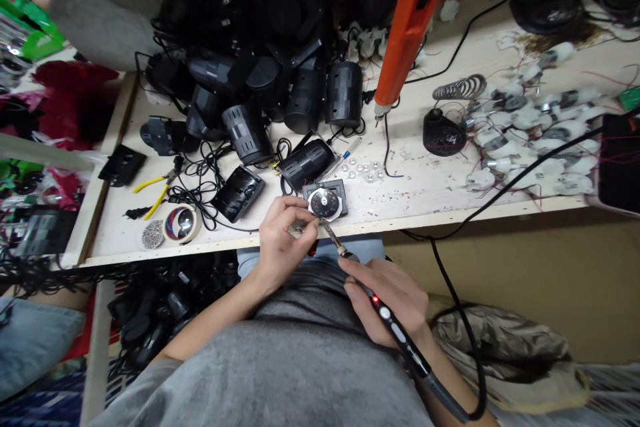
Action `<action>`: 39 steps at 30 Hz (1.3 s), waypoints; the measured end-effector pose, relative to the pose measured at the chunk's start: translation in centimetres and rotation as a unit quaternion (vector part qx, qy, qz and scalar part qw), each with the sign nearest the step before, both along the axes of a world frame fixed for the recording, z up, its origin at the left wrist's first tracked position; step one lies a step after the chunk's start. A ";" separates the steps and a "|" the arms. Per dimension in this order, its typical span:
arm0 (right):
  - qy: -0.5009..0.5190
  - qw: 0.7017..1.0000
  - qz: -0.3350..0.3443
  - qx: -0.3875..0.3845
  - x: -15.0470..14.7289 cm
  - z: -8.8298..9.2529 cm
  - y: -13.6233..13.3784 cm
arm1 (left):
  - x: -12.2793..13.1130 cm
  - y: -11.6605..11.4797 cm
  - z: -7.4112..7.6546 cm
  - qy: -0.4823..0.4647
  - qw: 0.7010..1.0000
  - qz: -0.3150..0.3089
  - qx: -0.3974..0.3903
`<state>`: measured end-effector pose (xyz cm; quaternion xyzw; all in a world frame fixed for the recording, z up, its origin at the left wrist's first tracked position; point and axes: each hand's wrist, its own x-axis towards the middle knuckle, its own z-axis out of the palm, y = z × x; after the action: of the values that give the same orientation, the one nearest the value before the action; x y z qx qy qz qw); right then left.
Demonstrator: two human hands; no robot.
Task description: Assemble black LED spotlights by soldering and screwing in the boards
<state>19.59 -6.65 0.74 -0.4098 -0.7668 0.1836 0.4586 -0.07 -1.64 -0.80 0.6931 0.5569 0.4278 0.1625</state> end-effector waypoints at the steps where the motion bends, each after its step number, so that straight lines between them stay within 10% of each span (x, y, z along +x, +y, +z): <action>1: -0.003 1.000 0.000 0.002 0.2 0.1 -0.1 | 0.0 0.0 0.0 0.001 1.000 -0.001 0.002; 39: 0.010 1.000 0.000 0.011 -0.4 -0.7 0.3 | 0.1 0.0 -0.3 -0.013 1.000 -0.006 0.001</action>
<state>19.15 -6.35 0.08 -0.4028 -0.7644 0.1794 0.4704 -0.01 -1.62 -1.07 0.6909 0.5506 0.4360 0.1713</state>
